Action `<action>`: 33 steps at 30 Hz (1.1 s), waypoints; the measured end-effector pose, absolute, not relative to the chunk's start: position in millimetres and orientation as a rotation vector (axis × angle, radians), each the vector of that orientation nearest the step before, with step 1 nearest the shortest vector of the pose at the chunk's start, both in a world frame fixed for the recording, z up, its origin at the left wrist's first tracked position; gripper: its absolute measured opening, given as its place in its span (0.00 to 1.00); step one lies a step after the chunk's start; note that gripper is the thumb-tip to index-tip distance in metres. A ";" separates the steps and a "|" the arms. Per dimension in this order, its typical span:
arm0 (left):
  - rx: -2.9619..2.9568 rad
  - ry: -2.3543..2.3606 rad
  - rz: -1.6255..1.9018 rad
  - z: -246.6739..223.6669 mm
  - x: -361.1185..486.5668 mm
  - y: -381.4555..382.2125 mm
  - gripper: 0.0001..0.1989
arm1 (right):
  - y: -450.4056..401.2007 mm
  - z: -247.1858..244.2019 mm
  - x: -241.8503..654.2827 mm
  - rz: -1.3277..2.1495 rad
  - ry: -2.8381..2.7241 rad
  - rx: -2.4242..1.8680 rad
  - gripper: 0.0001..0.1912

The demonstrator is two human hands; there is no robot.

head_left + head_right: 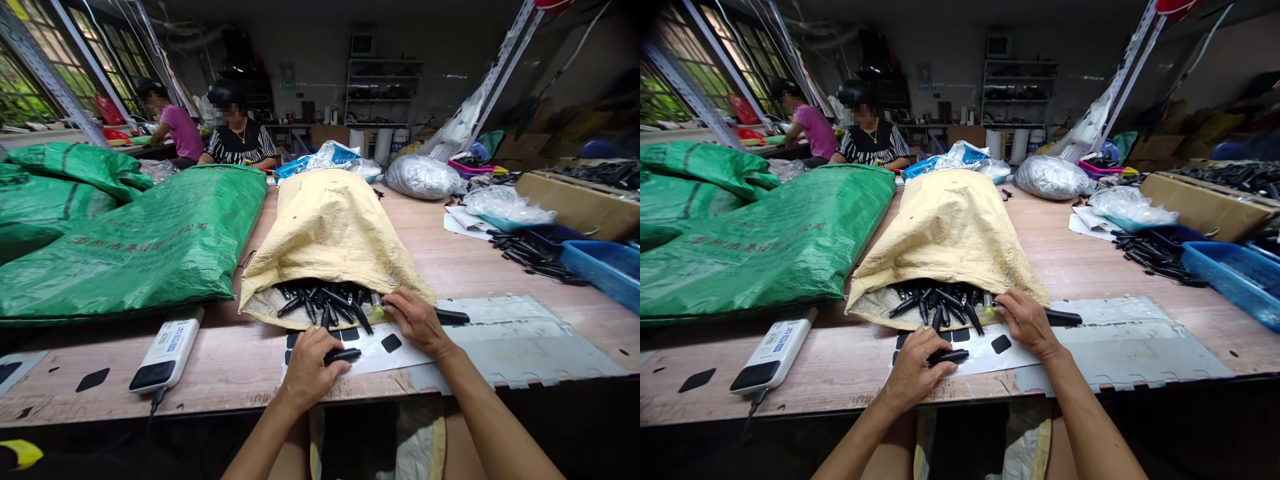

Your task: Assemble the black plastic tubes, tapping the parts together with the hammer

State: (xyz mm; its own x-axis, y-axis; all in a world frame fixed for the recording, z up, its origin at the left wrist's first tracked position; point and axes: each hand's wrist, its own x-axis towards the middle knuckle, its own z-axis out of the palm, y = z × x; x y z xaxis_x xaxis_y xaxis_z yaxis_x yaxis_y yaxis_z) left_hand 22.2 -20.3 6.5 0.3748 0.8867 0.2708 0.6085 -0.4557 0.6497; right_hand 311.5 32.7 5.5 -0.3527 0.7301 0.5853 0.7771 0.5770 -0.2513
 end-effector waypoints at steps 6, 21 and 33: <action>2.169 1.277 0.827 3.9 20.9 -19.7 0.11 | -5.2 42.3 288.0 0.059 -2.005 -1.164 0.17; 2.174 1.265 0.797 3.9 19.9 -20.6 0.08 | -68.0 33.7 227.8 0.312 -2.083 -1.178 0.23; 2.170 1.274 0.821 3.1 20.6 -20.4 0.08 | -72.0 31.4 233.1 0.274 -2.048 -1.252 0.24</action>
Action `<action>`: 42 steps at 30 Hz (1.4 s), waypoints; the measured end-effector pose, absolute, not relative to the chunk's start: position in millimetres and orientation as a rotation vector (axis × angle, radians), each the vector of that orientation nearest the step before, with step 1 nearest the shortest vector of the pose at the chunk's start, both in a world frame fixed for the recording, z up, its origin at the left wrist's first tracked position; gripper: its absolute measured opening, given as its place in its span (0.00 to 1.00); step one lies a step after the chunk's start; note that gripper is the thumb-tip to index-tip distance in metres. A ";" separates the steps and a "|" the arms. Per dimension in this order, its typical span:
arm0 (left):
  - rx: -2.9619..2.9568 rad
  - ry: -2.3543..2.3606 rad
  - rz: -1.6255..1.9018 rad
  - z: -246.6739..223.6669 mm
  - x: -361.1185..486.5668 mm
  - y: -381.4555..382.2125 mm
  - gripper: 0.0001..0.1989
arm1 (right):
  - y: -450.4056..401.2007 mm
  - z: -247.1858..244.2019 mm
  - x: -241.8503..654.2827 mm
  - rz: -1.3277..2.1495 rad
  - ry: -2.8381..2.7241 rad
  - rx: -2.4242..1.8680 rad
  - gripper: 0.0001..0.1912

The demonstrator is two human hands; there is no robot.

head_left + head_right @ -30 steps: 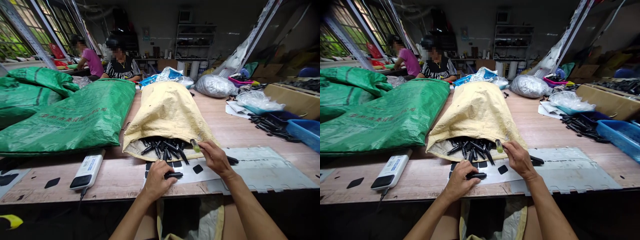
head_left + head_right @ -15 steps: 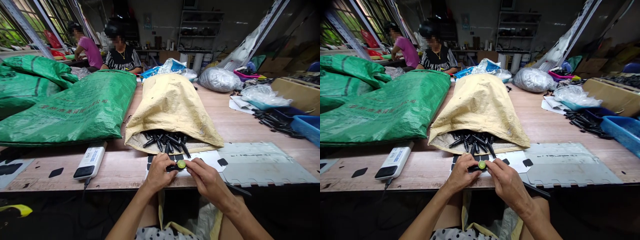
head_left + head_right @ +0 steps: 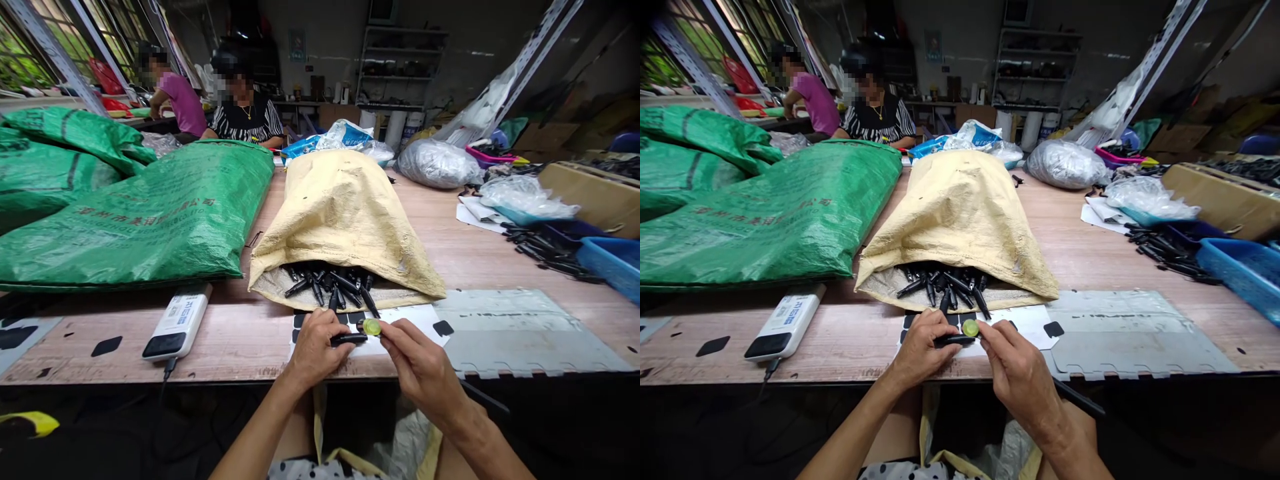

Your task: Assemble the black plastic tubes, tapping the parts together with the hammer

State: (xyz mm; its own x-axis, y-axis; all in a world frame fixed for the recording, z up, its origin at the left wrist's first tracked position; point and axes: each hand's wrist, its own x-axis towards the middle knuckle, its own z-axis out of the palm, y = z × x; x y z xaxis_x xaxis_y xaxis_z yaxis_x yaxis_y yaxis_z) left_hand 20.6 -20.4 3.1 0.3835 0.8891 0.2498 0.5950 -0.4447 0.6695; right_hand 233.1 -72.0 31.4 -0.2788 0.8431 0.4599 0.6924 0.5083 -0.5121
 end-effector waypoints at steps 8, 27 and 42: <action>2.177 1.290 0.825 4.1 21.8 -20.7 0.08 | -56.7 27.5 256.6 0.250 -2.028 -1.288 0.19; 2.181 1.282 0.785 10.3 20.2 -17.9 0.08 | 0.7 -16.3 313.3 -0.135 -1.994 -1.550 0.11; 1.851 1.240 -0.174 -72.4 54.4 -116.8 0.14 | -3.1 -12.5 308.2 -0.168 -1.968 -1.617 0.13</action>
